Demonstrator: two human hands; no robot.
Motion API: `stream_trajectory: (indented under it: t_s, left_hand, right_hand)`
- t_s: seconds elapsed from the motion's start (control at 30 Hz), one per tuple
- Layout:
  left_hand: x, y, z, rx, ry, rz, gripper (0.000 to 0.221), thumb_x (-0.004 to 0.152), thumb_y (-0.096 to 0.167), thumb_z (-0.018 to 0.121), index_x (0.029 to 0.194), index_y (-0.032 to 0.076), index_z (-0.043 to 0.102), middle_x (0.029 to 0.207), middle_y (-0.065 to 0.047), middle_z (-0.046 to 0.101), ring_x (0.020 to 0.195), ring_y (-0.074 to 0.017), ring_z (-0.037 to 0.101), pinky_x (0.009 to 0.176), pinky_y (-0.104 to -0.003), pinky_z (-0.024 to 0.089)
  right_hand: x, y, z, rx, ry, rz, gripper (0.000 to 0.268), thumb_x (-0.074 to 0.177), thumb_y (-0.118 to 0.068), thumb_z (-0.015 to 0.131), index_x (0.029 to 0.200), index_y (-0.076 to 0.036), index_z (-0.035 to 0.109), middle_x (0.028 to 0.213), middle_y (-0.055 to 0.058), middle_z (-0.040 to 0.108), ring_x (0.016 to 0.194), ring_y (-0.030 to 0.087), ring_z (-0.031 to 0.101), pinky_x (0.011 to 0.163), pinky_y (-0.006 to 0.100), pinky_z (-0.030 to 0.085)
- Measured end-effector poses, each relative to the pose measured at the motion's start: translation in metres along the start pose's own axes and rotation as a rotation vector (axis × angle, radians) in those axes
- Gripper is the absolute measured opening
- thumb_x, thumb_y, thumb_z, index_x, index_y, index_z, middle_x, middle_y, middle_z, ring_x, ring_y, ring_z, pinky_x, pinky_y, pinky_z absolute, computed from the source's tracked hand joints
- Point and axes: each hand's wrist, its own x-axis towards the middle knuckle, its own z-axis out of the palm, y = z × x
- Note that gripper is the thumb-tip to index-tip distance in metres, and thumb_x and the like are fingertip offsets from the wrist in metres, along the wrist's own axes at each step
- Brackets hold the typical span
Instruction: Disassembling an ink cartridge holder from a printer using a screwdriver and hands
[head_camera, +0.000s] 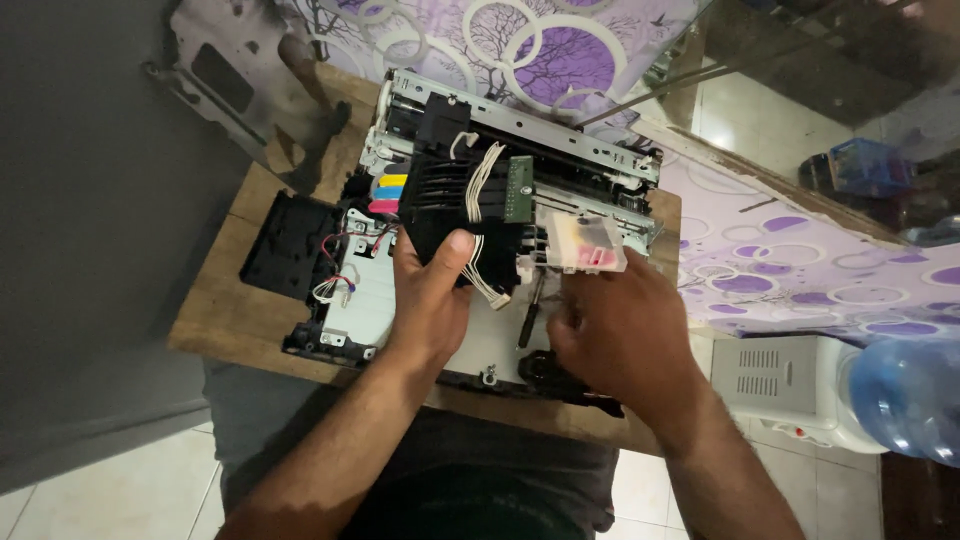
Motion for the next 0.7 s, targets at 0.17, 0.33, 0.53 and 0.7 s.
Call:
stream_trajectory:
  t_s: [0.17,0.33,0.53,0.7]
  left_hand:
    - [0.003,0.0,-0.004,0.009,-0.022,-0.008,0.04,0.088,0.017,0.082,0.122,0.008,0.062,0.113,-0.014,0.073,0.102,-0.0243,0.073,0.091,-0.047,0.062]
    - [0.002,0.002,-0.003,0.018,-0.007,-0.031,0.04,0.088,0.018,0.081,0.121,0.009,0.061,0.109,-0.012,0.073,0.099,-0.023,0.073,0.089,-0.045,0.064]
    - [0.005,-0.005,-0.01,0.012,0.045,-0.048,0.042,0.088,0.019,0.08,0.123,0.007,0.059,0.108,-0.01,0.072,0.095,-0.0218,0.073,0.09,-0.046,0.064]
    - [0.006,-0.006,-0.011,-0.044,0.025,-0.062,0.04,0.088,0.016,0.08,0.122,0.009,0.06,0.108,-0.012,0.072,0.097,-0.0243,0.074,0.09,-0.046,0.065]
  right_hand:
    - [-0.009,0.025,0.019,0.069,0.147,0.072,0.01,0.075,-0.024,0.073,0.072,-0.015,0.072,0.074,0.01,0.06,0.074,0.037,0.066,0.065,0.043,0.055]
    - [-0.021,0.026,0.011,0.317,0.233,0.122,0.009,0.073,-0.009,0.073,0.082,-0.01,0.076,0.074,0.015,0.064,0.076,0.039,0.067,0.07,0.046,0.055]
    - [-0.028,0.052,0.019,0.925,0.179,0.147,0.013,0.081,0.006,0.063,0.092,0.001,0.068,0.103,0.025,0.075,0.099,0.033,0.073,0.092,0.051,0.057]
    - [-0.031,0.038,0.027,1.613,0.221,0.301,0.022,0.085,-0.009,0.061,0.105,-0.002,0.064,0.089,0.012,0.07,0.081,0.019,0.066,0.077,0.033,0.052]
